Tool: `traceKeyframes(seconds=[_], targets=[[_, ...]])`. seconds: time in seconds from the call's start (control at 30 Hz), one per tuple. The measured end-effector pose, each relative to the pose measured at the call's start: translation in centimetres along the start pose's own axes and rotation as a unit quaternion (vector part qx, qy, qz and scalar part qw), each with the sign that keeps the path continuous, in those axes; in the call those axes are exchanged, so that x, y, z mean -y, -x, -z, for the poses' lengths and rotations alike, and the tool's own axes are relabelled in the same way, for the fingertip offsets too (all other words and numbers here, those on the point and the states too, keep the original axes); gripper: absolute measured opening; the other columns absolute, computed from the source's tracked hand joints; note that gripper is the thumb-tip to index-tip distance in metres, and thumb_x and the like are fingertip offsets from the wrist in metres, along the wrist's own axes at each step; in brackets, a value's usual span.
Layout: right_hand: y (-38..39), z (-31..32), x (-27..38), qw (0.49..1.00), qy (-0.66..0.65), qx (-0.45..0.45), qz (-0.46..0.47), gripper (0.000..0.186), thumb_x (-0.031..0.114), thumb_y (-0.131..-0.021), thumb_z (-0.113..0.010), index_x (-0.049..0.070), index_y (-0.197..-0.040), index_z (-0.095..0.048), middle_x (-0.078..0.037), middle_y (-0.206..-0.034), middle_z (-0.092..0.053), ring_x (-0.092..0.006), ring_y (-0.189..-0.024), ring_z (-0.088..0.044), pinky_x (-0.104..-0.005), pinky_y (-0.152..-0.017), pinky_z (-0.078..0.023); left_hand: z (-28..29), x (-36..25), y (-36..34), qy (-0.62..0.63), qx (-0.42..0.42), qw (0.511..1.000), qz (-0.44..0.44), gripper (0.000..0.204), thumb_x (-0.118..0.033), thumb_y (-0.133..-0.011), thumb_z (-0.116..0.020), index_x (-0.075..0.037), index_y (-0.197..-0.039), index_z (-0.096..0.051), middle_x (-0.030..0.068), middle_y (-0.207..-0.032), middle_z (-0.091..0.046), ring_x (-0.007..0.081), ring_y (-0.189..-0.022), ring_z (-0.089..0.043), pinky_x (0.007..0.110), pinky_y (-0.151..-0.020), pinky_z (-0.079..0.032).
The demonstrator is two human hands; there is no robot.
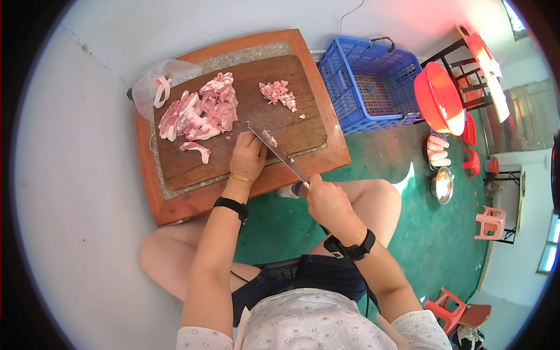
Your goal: Cutting raw pork into small pieces using a cleaver on a wooden cutting board.
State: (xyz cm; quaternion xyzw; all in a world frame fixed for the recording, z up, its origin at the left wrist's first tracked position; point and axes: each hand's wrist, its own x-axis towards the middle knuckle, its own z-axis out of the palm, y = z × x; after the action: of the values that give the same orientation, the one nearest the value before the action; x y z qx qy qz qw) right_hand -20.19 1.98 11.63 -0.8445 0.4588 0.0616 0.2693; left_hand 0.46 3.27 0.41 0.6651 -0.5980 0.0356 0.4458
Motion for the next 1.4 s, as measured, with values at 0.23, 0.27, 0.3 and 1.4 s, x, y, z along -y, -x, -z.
traceKeyframes(seconds=[0.23, 0.27, 0.3, 1.4], targets=[[-0.9, -0.2, 1.4, 1.0, 0.011, 0.007, 0.006, 0.011, 0.005, -0.082, -0.054, -0.003, -0.086, -0.047, -0.027, -0.073, -0.063, -0.0423, -0.071, -0.065, -0.0485, -0.064, -0.053, 0.1, 0.2, -0.3, 0.004, 0.012, 1.0, -0.027, 0.031, 0.006, -0.062, -0.066, -0.001, -0.092, -0.064, 0.0142, -0.091, -0.059, 0.035, -0.087, -0.056, 0.04, -0.076, -0.048], [-1.3, -0.2, 1.6, 1.0, 0.0, -0.005, 0.015, 0.011, 0.004, -0.082, -0.053, -0.004, -0.087, -0.047, -0.027, -0.074, -0.063, -0.0425, -0.072, -0.065, -0.0487, -0.064, -0.053, 0.0, 0.0, -0.5, 0.005, 0.013, 1.0, -0.026, 0.031, 0.006, -0.062, -0.066, -0.001, -0.092, -0.064, 0.0144, -0.092, -0.059, 0.0352, -0.088, -0.055, 0.041, -0.077, -0.048], [-1.9, -0.2, 1.9, 1.0, 0.001, -0.008, 0.013, 0.011, 0.004, -0.082, -0.053, -0.004, -0.087, -0.047, -0.027, -0.074, -0.063, -0.0425, -0.072, -0.065, -0.0487, -0.064, -0.053, -0.1, -0.1, -0.6, 0.006, 0.015, 1.0, -0.025, 0.03, 0.005, -0.062, -0.066, -0.001, -0.092, -0.063, 0.0146, -0.093, -0.059, 0.0354, -0.088, -0.055, 0.041, -0.077, -0.048], [-1.7, -0.7, 1.6, 1.0, 0.005, 0.012, 0.009, 0.012, 0.008, -0.084, -0.052, -0.003, -0.088, -0.048, -0.028, -0.078, -0.063, -0.0447, -0.077, -0.064, -0.0502, -0.068, -0.052, 0.1, 0.5, 0.4, 0.003, 0.005, 1.0, 0.017, 0.032, 0.005, -0.065, -0.066, -0.002, -0.096, -0.064, 0.0111, -0.094, -0.062, 0.0323, -0.088, -0.056, 0.04, -0.077, -0.048]])
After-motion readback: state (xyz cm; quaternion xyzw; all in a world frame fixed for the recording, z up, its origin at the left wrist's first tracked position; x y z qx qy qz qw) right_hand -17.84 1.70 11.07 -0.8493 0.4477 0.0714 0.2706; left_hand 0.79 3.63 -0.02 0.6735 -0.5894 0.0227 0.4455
